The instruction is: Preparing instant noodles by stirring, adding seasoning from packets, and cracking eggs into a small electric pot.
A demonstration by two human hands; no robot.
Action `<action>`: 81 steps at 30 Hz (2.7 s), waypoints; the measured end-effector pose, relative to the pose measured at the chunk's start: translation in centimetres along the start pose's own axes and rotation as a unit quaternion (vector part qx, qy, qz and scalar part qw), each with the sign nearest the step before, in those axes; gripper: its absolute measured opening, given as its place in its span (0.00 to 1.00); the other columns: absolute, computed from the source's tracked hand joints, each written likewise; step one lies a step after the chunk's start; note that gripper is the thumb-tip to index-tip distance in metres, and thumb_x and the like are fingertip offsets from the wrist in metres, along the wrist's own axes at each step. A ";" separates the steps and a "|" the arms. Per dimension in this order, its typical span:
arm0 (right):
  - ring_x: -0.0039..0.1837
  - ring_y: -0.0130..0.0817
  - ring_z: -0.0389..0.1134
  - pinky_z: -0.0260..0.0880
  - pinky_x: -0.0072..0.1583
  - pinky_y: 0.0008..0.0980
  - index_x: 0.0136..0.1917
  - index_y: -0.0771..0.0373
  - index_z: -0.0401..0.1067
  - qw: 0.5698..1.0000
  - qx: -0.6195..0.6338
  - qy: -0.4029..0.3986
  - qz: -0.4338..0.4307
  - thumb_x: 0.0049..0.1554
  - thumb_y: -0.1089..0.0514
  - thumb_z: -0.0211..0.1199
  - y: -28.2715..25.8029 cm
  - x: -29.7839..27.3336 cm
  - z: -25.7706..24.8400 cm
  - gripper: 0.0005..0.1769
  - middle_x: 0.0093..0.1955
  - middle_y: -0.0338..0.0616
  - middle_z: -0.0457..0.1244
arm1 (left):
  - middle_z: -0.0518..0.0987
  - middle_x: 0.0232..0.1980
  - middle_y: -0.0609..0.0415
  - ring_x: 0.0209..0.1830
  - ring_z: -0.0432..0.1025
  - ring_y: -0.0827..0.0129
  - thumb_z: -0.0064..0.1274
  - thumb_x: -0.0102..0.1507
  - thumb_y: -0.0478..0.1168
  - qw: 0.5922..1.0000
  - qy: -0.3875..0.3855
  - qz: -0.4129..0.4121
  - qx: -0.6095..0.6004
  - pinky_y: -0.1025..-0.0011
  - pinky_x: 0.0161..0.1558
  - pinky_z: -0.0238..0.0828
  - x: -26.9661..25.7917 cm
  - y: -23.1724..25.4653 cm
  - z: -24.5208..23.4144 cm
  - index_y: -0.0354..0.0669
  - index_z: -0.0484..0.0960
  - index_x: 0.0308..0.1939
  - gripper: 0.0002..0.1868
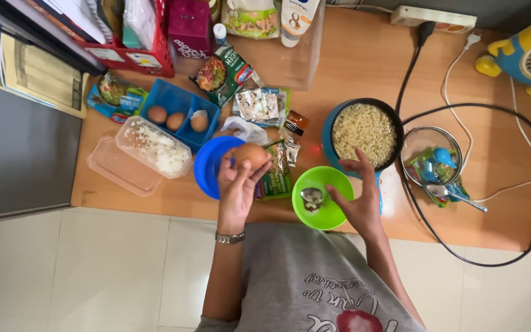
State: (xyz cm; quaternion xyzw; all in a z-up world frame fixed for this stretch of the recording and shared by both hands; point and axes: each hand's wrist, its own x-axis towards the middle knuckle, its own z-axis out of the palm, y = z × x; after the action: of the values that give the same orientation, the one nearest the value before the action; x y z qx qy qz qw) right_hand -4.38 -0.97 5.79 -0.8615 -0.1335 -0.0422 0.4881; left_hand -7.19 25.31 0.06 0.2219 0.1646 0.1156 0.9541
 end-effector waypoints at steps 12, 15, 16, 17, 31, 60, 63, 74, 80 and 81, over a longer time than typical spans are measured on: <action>0.56 0.43 0.71 0.69 0.62 0.40 0.80 0.62 0.58 0.963 -0.119 0.223 0.091 0.57 0.74 0.68 9.4 -4.3 -9.5 0.41 0.55 0.48 0.69 | 0.78 0.47 0.55 0.51 0.78 0.56 0.61 0.64 0.34 0.992 0.079 0.079 0.055 0.43 0.69 0.68 2.5 0.6 -13.1 0.46 0.75 0.54 0.16; 0.53 0.41 0.70 0.71 0.58 0.37 0.76 0.62 0.63 0.946 -0.109 0.281 0.121 0.61 0.75 0.64 11.6 -5.9 -12.2 0.33 0.52 0.48 0.68 | 0.79 0.47 0.49 0.54 0.79 0.50 0.60 0.65 0.34 0.992 0.083 0.082 0.054 0.36 0.72 0.63 1.6 3.5 -9.8 0.42 0.75 0.53 0.14; 0.53 0.41 0.70 0.71 0.58 0.37 0.76 0.62 0.63 0.945 -0.110 0.283 0.121 0.61 0.75 0.64 13.6 -6.7 -13.2 0.33 0.52 0.48 0.68 | 0.79 0.47 0.49 0.54 0.79 0.50 0.60 0.65 0.34 0.992 0.082 0.080 0.054 0.36 0.72 0.63 1.6 3.7 -9.9 0.42 0.75 0.53 0.14; 0.53 0.39 0.71 0.70 0.58 0.37 0.69 0.60 0.71 0.934 -0.172 0.279 0.142 0.61 0.71 0.67 15.5 -7.6 -14.2 0.24 0.51 0.44 0.69 | 0.78 0.44 0.53 0.53 0.79 0.50 0.59 0.66 0.33 0.991 0.088 0.090 0.049 0.37 0.73 0.63 1.6 4.0 -10.0 0.44 0.75 0.50 0.11; 0.69 0.55 0.65 0.53 0.71 0.54 0.72 0.55 0.73 0.829 -0.511 0.162 0.158 0.47 0.56 0.76 29.2 -11.1 -19.7 0.39 0.72 0.49 0.64 | 0.79 0.43 0.52 0.46 0.82 0.59 0.56 0.69 0.34 0.974 0.144 0.125 0.119 0.45 0.72 0.70 -0.5 6.7 -6.8 0.43 0.74 0.46 0.06; 0.53 0.50 0.73 0.70 0.58 0.48 0.60 0.65 0.77 0.868 -0.457 0.116 0.155 0.56 0.62 0.68 29.8 -11.5 -22.6 0.18 0.50 0.49 0.72 | 0.78 0.46 0.51 0.57 0.77 0.48 0.62 0.64 0.38 0.970 0.177 0.102 0.130 0.52 0.69 0.76 0.0 6.3 -5.3 0.39 0.74 0.44 0.12; 0.54 0.51 0.72 0.67 0.62 0.47 0.61 0.67 0.76 0.869 -0.465 0.106 0.133 0.55 0.62 0.68 30.6 -11.7 -23.0 0.20 0.52 0.51 0.72 | 0.66 0.42 0.58 0.52 0.68 0.76 0.64 0.63 0.44 0.942 0.159 0.150 0.255 0.64 0.65 0.77 2.3 7.6 -4.8 0.37 0.72 0.45 0.18; 0.57 0.43 0.72 0.53 0.68 0.41 0.63 0.56 0.77 0.843 -0.498 0.078 0.189 0.60 0.57 0.63 32.7 -12.6 -23.4 0.17 0.51 0.40 0.74 | 0.83 0.48 0.44 0.48 0.73 0.49 0.69 0.59 0.52 0.518 0.184 0.365 0.751 0.48 0.50 0.65 16.9 11.2 -10.6 0.43 0.83 0.52 0.24; 0.51 0.45 0.72 0.61 0.60 0.38 0.53 0.53 0.82 0.862 -0.448 0.086 0.222 0.64 0.59 0.61 33.0 -13.7 -23.3 0.09 0.49 0.38 0.73 | 0.85 0.43 0.40 0.50 0.68 0.45 0.72 0.54 0.53 0.358 0.234 0.302 0.852 0.51 0.46 0.54 19.4 10.8 -10.9 0.45 0.85 0.49 0.25; 0.50 0.47 0.73 0.68 0.54 0.40 0.52 0.57 0.83 0.887 -0.377 0.088 0.253 0.64 0.63 0.58 32.3 -13.4 -23.2 0.12 0.49 0.44 0.73 | 0.86 0.40 0.39 0.51 0.68 0.46 0.71 0.53 0.52 0.337 0.240 0.288 0.864 0.51 0.46 0.53 19.7 10.7 -11.2 0.48 0.84 0.48 0.24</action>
State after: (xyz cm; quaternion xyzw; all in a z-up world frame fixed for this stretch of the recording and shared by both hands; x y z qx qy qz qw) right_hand -7.17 -38.99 -11.65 -0.9778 0.1589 -0.0403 0.1305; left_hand 5.28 44.77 -9.66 0.9184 0.3204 0.2249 0.0572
